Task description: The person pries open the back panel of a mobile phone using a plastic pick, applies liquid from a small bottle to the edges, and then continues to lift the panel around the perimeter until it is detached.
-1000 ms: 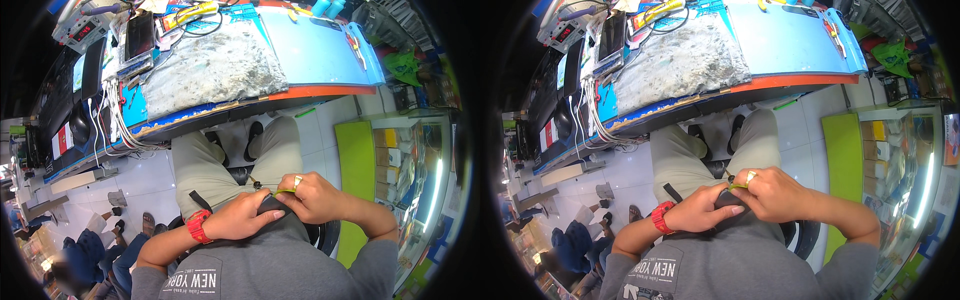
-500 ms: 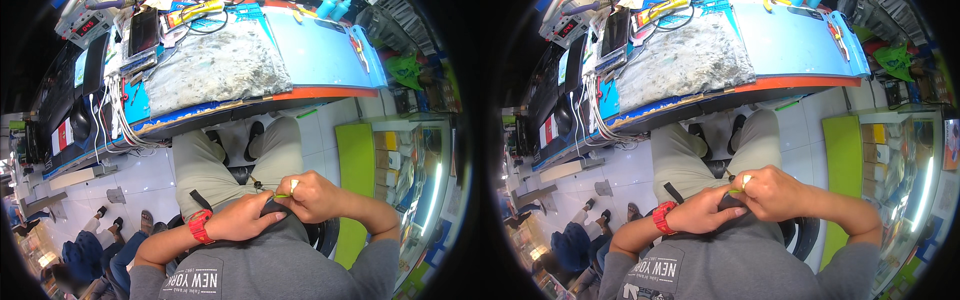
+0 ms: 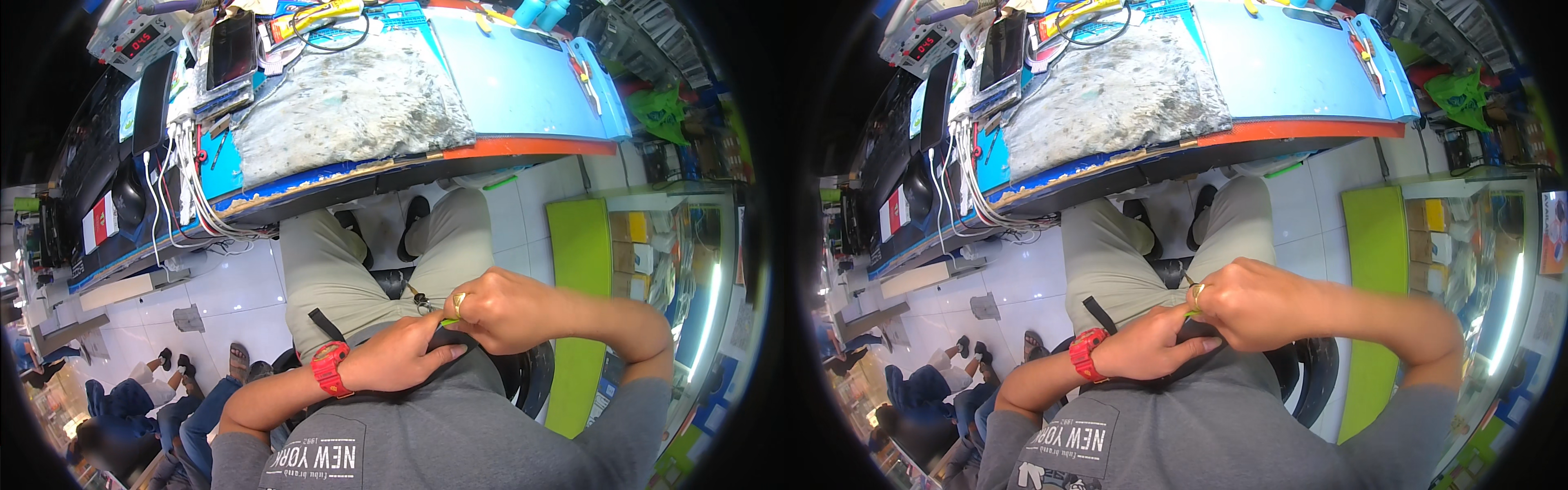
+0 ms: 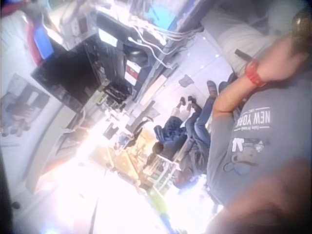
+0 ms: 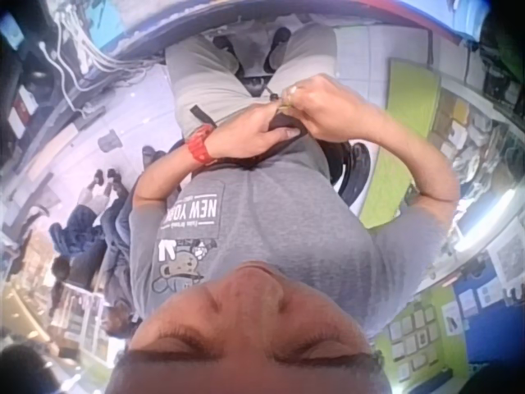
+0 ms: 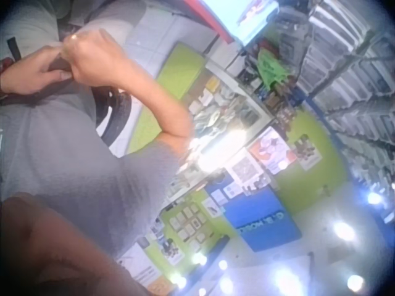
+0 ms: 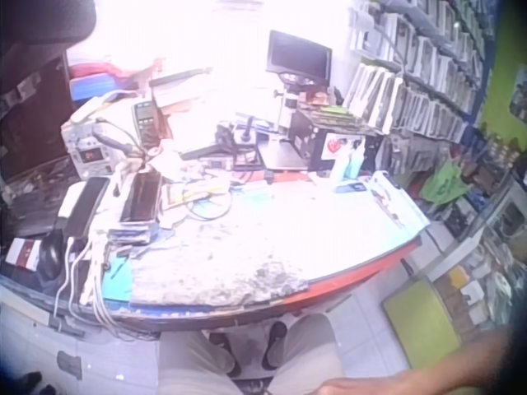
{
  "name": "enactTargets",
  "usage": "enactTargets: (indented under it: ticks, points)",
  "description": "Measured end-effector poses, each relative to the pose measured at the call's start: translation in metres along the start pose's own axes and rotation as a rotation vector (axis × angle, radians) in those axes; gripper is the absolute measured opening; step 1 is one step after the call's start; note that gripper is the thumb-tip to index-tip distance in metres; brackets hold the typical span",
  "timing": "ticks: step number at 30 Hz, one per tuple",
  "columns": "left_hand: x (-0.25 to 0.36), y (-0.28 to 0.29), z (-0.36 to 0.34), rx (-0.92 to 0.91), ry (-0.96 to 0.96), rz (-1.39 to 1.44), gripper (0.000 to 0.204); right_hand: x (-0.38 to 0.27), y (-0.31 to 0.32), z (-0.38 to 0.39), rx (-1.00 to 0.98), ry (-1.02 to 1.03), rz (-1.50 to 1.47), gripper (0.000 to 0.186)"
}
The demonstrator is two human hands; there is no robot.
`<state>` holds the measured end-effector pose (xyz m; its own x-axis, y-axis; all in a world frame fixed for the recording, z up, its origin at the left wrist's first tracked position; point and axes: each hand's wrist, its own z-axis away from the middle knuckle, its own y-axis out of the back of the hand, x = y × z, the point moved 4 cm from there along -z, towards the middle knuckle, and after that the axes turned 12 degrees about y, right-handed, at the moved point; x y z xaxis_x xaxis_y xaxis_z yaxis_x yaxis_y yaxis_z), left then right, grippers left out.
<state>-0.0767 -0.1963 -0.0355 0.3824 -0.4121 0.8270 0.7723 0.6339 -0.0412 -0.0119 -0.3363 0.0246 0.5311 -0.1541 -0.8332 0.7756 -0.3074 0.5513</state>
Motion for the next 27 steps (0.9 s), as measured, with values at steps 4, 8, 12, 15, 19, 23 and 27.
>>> enactTargets:
  ticks: [4, 8, 12, 15, 19, 23, 27]
  points:
    - [-0.004, -0.005, 0.000, 0.025, -0.051, 0.014, 0.036, 0.004, 0.001, -0.006, -0.178, -0.035, -0.025, 0.008]
    - [-0.006, -0.008, -0.001, 0.066, -0.175, 0.004, 0.046, 0.006, 0.003, -0.014, -0.249, -0.080, -0.050, 0.009]
    - [-0.009, -0.009, -0.002, 0.070, -0.157, -0.035, 0.046, 0.005, 0.005, -0.021, -0.304, -0.084, -0.049, 0.010]
    - [-0.006, -0.010, -0.004, 0.072, -0.183, -0.007, 0.043, 0.008, 0.001, -0.023, -0.334, -0.083, -0.060, 0.011]
    - [-0.005, -0.009, -0.002, -0.010, -0.063, 0.040, 0.040, 0.004, 0.002, -0.022, -0.332, -0.098, -0.073, 0.008]
    - [-0.027, 0.000, -0.002, -0.162, -0.134, 0.123, 0.042, 0.006, 0.012, 0.002, -0.183, -0.180, -0.059, 0.013]
    - [-0.056, 0.028, 0.029, -0.124, 0.026, 0.569, 0.033, 0.017, -0.002, 0.046, 0.057, -0.523, -0.414, 0.023]
